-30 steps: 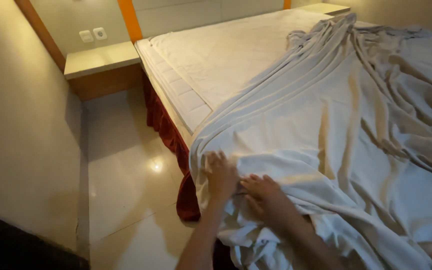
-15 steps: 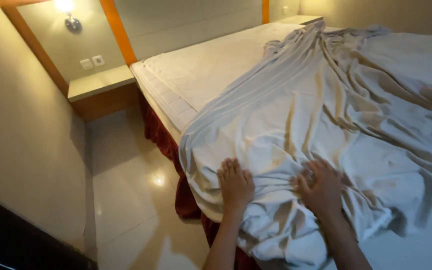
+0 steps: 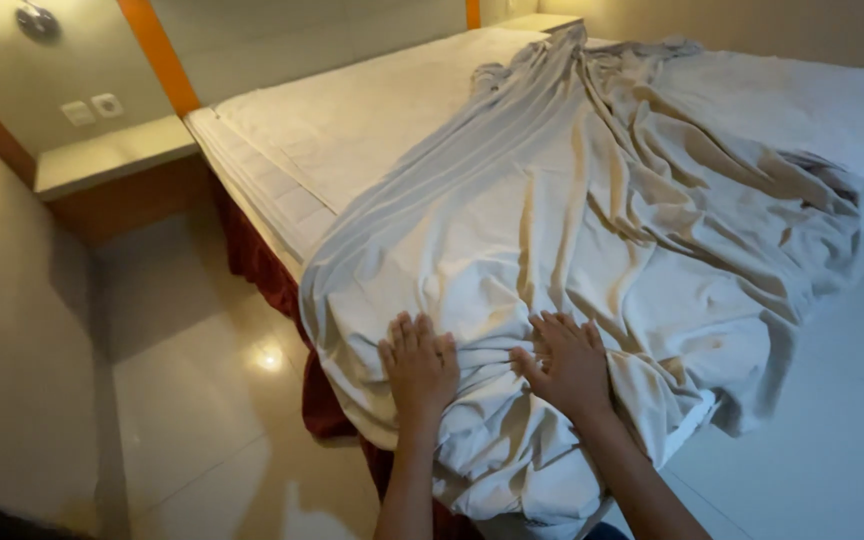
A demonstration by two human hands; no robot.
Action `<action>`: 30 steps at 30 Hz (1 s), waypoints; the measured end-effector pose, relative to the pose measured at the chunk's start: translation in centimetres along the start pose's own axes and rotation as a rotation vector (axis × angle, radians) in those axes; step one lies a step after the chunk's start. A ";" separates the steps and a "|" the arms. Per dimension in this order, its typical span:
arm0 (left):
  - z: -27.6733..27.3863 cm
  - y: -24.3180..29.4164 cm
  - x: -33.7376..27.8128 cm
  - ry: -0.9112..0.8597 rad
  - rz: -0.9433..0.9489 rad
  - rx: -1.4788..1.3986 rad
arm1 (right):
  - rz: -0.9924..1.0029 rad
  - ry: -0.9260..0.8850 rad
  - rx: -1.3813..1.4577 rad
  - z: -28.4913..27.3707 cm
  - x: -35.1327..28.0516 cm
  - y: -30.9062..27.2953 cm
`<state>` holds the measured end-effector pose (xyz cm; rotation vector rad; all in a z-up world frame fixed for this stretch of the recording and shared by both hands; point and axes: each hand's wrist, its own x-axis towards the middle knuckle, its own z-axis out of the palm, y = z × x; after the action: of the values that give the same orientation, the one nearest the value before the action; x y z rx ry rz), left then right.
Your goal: The person spreads a white sheet over a mattress, smoothing it out and tucking the edges under the mattress by hand. The person adjusts the sheet repeatedly to ensure it is flat and properly aligned on the bed.
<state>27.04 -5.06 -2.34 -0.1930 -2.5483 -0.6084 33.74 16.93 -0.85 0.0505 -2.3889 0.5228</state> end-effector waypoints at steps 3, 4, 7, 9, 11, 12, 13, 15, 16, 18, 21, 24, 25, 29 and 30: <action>0.8 -0.6 -0.2 0.045 0.016 -0.016 | 0.014 -0.022 0.012 0.0 -0.1 0.1; 0.1 -0.4 -0.2 0.034 0.023 -0.025 | 0.026 -0.023 0.002 -0.2 -0.1 -0.1; -0.8 -0.1 0.0 -0.034 -0.002 -0.038 | -0.058 -0.063 -0.057 -0.5 0.3 -0.5; -0.4 -0.6 -0.1 -0.009 0.032 0.013 | -0.118 -0.122 -0.031 -0.8 0.6 -0.9; -0.7 -0.5 -0.6 -0.027 0.024 0.001 | -0.121 -0.124 -0.029 -0.5 0.2 -0.7; -1.0 -0.2 -0.5 -0.029 0.012 -0.007 | -0.138 -0.118 -0.023 -0.5 0.3 -0.6; -0.7 -0.4 -0.6 -0.029 0.019 -0.007 | -0.133 -0.113 -0.024 -0.5 0.2 -0.6; -0.4 -0.8 -0.5 -0.007 0.048 -0.006 | -0.128 -0.083 0.019 -0.6 0.1 -0.8; -0.3 -0.6 -0.3 -0.005 0.058 -0.002 | -0.123 -0.074 0.022 -0.7 0.3 -0.8; -0.6 -0.5 -0.6 -0.007 0.044 0.023 | -0.130 -0.058 0.025 -0.9 0.0 -1.0; 0.1 -1.0 -0.3 -0.029 0.039 0.058 | -0.114 -0.005 0.061 -0.1 -0.2 -0.6; 0.9 -1.9 -0.5 -0.008 0.077 0.084 | -0.031 -0.059 0.115 -1.5 0.4 -1.8; 0.9 -1.8 -0.6 -0.003 0.070 0.092 | -0.039 -0.061 0.124 -1.4 0.3 -1.7; 1.0 -0.9 -0.1 0.071 0.045 0.048 | -0.138 -0.074 0.058 0.4 0.7 -0.3; 0.8 -0.8 -0.3 0.092 0.038 0.034 | -0.161 -0.105 0.033 1.2 0.4 0.2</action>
<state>26.73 -5.37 -3.43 -0.1964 -2.4586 -0.5465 32.63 16.66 -1.45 0.2892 -2.4521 0.4942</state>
